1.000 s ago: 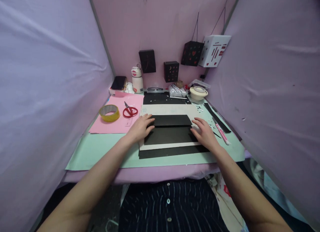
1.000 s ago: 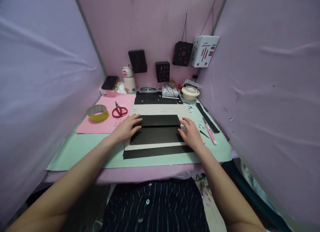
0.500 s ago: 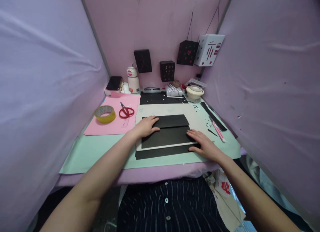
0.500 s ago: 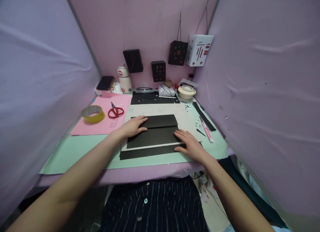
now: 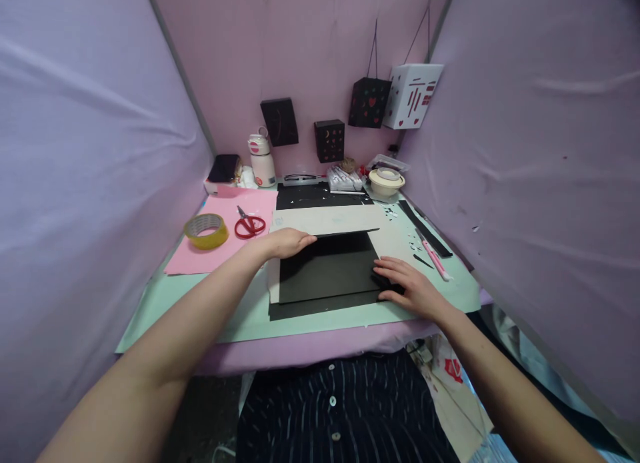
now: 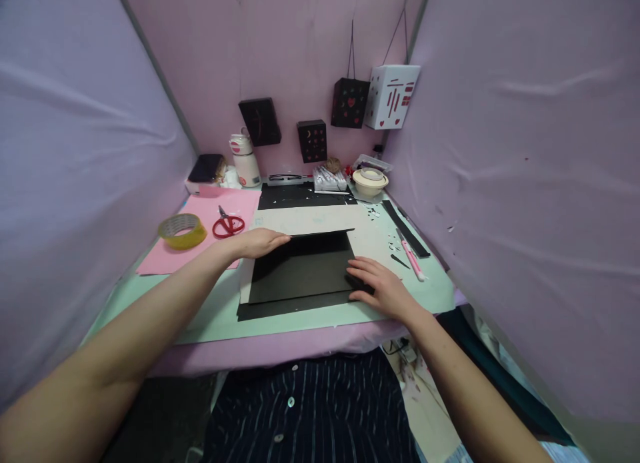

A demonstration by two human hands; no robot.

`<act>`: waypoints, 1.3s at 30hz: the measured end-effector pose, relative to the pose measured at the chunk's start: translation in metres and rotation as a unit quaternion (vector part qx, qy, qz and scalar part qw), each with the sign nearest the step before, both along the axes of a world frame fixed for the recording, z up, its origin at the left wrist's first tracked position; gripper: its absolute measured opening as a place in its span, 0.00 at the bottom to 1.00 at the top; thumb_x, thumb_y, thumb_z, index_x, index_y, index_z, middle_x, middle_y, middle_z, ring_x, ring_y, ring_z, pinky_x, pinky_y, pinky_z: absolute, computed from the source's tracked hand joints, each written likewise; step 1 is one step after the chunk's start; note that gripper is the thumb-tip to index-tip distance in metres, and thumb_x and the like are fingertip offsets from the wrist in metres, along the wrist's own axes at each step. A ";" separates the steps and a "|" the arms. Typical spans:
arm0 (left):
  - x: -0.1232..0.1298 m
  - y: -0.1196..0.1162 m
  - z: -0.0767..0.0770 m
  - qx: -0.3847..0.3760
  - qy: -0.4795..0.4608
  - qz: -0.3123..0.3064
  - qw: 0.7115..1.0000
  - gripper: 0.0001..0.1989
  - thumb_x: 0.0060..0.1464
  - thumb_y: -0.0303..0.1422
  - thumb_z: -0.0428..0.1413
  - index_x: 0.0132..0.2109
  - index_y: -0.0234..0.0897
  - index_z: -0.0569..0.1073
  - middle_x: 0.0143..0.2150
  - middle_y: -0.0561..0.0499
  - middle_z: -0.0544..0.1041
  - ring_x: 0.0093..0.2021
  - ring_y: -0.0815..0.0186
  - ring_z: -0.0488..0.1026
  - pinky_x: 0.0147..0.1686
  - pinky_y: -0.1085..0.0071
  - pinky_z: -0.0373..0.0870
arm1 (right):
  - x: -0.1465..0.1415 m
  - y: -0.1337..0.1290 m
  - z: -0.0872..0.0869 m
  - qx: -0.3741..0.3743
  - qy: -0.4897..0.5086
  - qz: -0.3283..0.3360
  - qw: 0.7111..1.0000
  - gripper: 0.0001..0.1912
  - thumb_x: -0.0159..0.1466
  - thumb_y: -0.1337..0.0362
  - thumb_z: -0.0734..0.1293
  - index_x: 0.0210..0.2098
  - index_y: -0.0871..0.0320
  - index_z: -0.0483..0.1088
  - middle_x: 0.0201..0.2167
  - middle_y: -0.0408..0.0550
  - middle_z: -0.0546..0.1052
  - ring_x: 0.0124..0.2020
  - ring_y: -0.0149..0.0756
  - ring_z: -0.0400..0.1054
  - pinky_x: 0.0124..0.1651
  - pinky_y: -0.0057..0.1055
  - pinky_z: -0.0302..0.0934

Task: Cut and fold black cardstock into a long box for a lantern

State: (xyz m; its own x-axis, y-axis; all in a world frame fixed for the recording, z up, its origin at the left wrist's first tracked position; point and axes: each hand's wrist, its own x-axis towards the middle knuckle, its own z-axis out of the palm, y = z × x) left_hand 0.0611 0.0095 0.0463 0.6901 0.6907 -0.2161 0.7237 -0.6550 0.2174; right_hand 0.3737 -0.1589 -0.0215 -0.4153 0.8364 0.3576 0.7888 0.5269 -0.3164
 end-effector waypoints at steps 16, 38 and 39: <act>0.000 0.020 0.021 -0.086 0.043 0.005 0.995 0.36 0.62 0.54 0.36 0.63 0.33 0.66 0.65 0.44 0.64 0.64 0.57 0.61 0.63 0.66 0.52 | 0.006 0.012 -0.001 -0.006 -0.037 0.042 0.998 0.19 0.66 0.59 0.64 0.56 0.53 0.69 0.56 0.50 0.74 0.59 0.44 0.66 0.62 0.48 0.60; 0.003 0.029 0.024 -0.125 0.026 -0.001 0.992 0.33 0.62 0.52 0.38 0.64 0.37 0.65 0.67 0.47 0.61 0.66 0.58 0.58 0.64 0.66 0.49 | -0.057 0.085 0.000 0.281 0.045 -0.158 0.946 0.15 0.64 0.72 0.57 0.43 0.55 0.72 0.42 0.54 0.71 0.46 0.44 0.63 0.50 0.43 0.61; 0.003 0.030 0.023 -0.129 0.020 0.001 0.991 0.32 0.62 0.52 0.38 0.64 0.38 0.65 0.67 0.47 0.61 0.66 0.58 0.58 0.64 0.66 0.49 | -0.059 0.081 0.000 0.274 0.009 -0.132 0.953 0.16 0.63 0.73 0.58 0.45 0.55 0.72 0.45 0.54 0.72 0.47 0.44 0.63 0.51 0.43 0.61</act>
State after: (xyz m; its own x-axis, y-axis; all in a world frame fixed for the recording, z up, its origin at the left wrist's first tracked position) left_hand 0.0640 0.0390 0.0697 0.6765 0.6100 -0.4126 0.7359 -0.5805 0.3483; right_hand 0.3150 -0.0776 -0.0215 -0.2068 0.5970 0.7751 0.9136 0.4014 -0.0654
